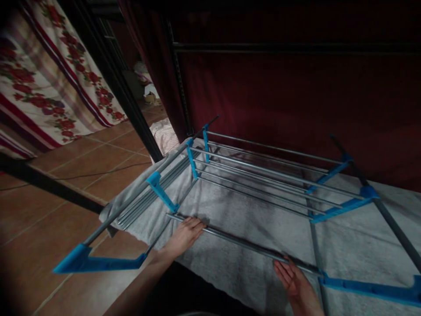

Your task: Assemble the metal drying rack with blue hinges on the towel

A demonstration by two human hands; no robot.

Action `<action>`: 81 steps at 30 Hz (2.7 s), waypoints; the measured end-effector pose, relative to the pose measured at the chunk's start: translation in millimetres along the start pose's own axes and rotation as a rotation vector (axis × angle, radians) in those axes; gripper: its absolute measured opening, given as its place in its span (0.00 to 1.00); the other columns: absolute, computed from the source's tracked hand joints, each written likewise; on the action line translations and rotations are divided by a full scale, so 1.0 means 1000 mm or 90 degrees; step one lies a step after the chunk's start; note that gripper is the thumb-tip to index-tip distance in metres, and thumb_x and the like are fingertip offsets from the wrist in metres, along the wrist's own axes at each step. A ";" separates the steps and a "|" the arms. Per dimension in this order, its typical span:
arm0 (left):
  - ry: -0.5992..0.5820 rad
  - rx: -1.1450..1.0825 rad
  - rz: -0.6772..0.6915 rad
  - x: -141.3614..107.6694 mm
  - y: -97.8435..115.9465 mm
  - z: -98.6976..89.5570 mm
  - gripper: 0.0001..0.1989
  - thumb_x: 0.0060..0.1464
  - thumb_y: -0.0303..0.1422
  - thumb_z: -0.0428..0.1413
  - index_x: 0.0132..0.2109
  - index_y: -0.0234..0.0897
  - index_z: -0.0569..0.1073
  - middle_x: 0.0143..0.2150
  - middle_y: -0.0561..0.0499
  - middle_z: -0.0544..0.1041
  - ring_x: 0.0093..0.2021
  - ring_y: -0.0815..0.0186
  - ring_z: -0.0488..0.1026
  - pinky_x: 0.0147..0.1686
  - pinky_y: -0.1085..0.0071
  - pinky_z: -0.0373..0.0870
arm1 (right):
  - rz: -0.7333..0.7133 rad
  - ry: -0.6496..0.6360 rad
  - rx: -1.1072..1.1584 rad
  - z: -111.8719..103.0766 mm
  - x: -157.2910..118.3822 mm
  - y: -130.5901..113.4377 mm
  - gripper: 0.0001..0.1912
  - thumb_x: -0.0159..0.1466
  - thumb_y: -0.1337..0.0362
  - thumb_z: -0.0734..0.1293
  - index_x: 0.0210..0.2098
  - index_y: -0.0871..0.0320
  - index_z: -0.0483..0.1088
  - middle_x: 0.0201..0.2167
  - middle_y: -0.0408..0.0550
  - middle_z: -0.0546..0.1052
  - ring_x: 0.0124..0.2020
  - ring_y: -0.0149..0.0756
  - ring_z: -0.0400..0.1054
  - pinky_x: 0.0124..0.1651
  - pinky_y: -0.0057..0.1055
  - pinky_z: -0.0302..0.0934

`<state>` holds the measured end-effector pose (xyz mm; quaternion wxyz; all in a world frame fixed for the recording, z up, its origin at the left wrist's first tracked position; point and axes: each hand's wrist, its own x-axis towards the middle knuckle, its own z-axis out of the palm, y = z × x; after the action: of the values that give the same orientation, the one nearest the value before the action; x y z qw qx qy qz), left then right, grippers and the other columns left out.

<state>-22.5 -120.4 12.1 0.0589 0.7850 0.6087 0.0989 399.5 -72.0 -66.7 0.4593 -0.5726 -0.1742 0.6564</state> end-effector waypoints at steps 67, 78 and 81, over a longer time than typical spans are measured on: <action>0.207 -0.009 0.157 0.013 -0.043 0.041 0.23 0.68 0.49 0.45 0.49 0.40 0.78 0.43 0.47 0.82 0.42 0.58 0.81 0.44 0.62 0.78 | -0.096 -0.047 0.152 0.059 -0.049 -0.017 0.12 0.55 0.59 0.79 0.34 0.56 0.76 0.34 0.44 0.80 0.39 0.40 0.76 0.50 0.38 0.68; 0.211 -0.004 0.162 0.016 -0.038 0.041 0.23 0.68 0.49 0.44 0.47 0.41 0.79 0.42 0.48 0.83 0.42 0.58 0.81 0.43 0.63 0.78 | -0.103 -0.047 0.164 0.060 -0.054 -0.019 0.10 0.56 0.60 0.77 0.33 0.56 0.76 0.35 0.44 0.81 0.40 0.40 0.76 0.52 0.39 0.67; 0.212 -0.006 0.162 0.017 -0.036 0.039 0.23 0.68 0.48 0.44 0.47 0.40 0.79 0.42 0.48 0.82 0.41 0.58 0.81 0.43 0.63 0.78 | -0.104 -0.047 0.161 0.061 -0.054 -0.019 0.10 0.56 0.60 0.77 0.34 0.57 0.75 0.35 0.43 0.81 0.41 0.40 0.76 0.52 0.39 0.67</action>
<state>-43.2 -93.8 -32.1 -0.0519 0.8279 0.5059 0.2366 347.8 -87.5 -3.6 0.5728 -0.4697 -0.1530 0.6541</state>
